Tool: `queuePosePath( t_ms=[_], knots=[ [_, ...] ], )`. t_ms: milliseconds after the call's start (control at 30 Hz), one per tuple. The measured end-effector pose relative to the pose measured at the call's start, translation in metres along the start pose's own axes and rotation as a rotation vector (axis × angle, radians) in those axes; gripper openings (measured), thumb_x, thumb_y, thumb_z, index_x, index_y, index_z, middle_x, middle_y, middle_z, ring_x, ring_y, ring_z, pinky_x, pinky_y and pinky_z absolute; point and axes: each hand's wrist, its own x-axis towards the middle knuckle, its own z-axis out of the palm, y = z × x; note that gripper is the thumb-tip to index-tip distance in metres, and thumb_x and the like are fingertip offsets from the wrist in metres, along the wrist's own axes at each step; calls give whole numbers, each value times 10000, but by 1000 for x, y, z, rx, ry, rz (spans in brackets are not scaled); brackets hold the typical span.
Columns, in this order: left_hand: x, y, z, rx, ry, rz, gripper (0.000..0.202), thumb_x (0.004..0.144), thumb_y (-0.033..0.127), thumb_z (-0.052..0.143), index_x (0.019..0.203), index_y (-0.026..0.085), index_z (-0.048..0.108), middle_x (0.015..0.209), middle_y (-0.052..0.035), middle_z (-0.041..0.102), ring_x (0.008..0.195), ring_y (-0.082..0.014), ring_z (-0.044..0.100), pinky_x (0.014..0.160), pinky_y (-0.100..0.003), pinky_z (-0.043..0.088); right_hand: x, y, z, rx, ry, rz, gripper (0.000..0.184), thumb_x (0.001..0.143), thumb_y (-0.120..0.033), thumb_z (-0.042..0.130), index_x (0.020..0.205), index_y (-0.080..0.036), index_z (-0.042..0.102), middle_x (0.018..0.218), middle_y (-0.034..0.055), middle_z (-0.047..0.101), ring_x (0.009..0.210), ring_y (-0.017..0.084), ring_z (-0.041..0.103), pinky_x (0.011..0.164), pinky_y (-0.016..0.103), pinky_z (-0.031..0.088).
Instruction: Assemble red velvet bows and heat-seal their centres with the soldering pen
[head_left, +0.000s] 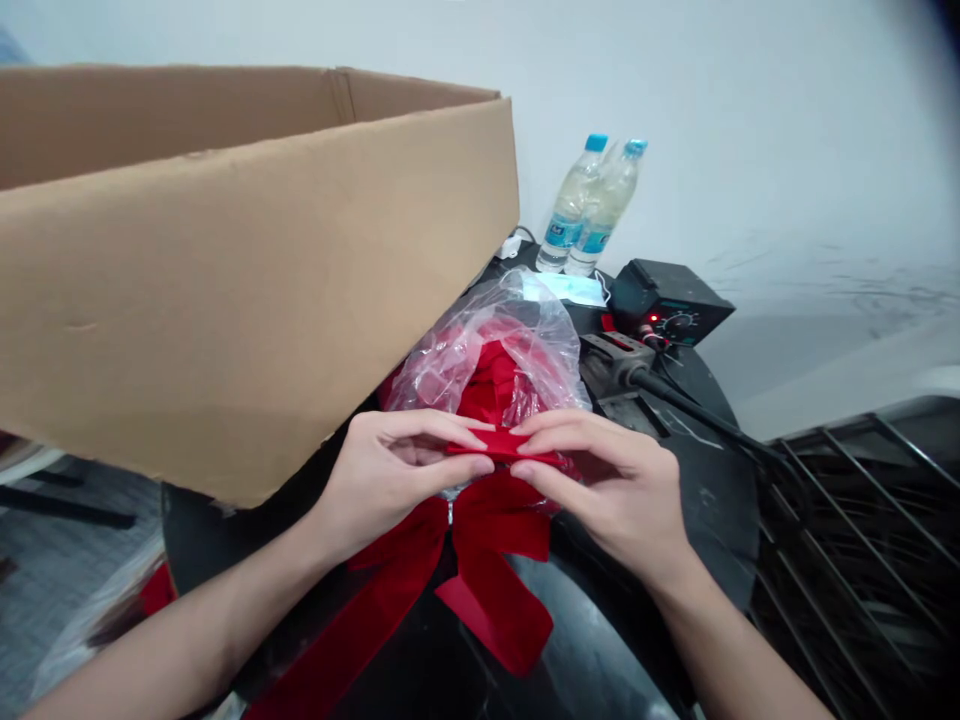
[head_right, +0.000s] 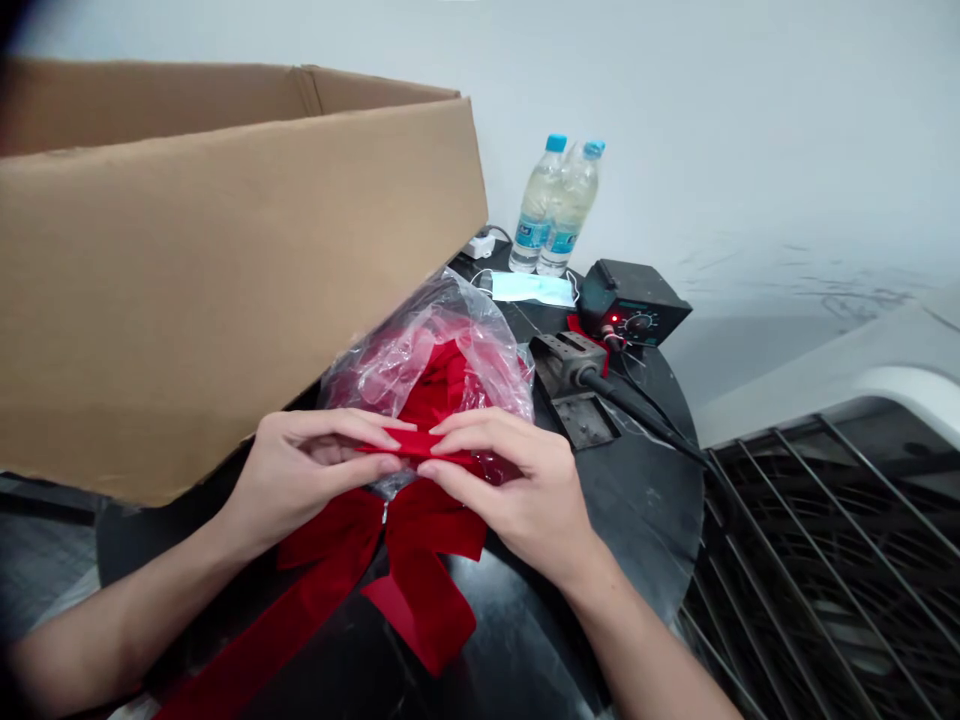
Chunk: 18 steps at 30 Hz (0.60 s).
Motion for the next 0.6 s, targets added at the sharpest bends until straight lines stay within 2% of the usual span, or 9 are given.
queuePosePath(
  t_ms=[167, 333, 400, 500, 600],
  knots=[
    [0, 0, 2, 0, 38, -32, 206, 728, 127, 904, 909, 190, 827, 897, -3, 838, 805, -152, 811, 775, -160, 662, -3, 0, 5, 154, 39, 195, 110, 882, -217, 804, 971, -247, 746, 975, 34, 781, 875, 193, 758, 783, 293, 643],
    [-1, -4, 3, 39, 31, -36, 143, 795, 167, 864, 932, 201, 842, 916, -6, 838, 834, -157, 812, 804, -172, 665, 1, -1, 4, 264, -97, 333, 392, 864, -254, 824, 1240, -272, 714, 1137, 39, 774, 1049, 201, 759, 910, 290, 648],
    [-1, -5, 2, 43, 21, -49, 156, 796, 174, 864, 948, 200, 840, 930, -9, 839, 850, -163, 814, 816, -181, 666, 2, -1, 4, 253, -134, 387, 345, 880, -297, 810, 1214, -247, 741, 1050, 47, 796, 898, 193, 784, 801, 279, 668],
    [1, -4, 1, 42, 14, -78, 284, 751, 183, 901, 1024, 208, 828, 985, -14, 840, 893, -176, 814, 833, -194, 667, 3, 0, 5, 227, -125, 411, 206, 910, -341, 778, 1051, -191, 794, 787, 38, 787, 632, 162, 746, 618, 251, 645],
    [3, -3, 1, 27, 3, -124, 363, 727, 199, 920, 1075, 204, 814, 951, -22, 841, 868, -188, 817, 816, -212, 675, 2, 1, 5, 234, -108, 403, 200, 907, -343, 785, 1016, -176, 800, 703, 30, 768, 593, 151, 731, 568, 224, 616]
  ],
)
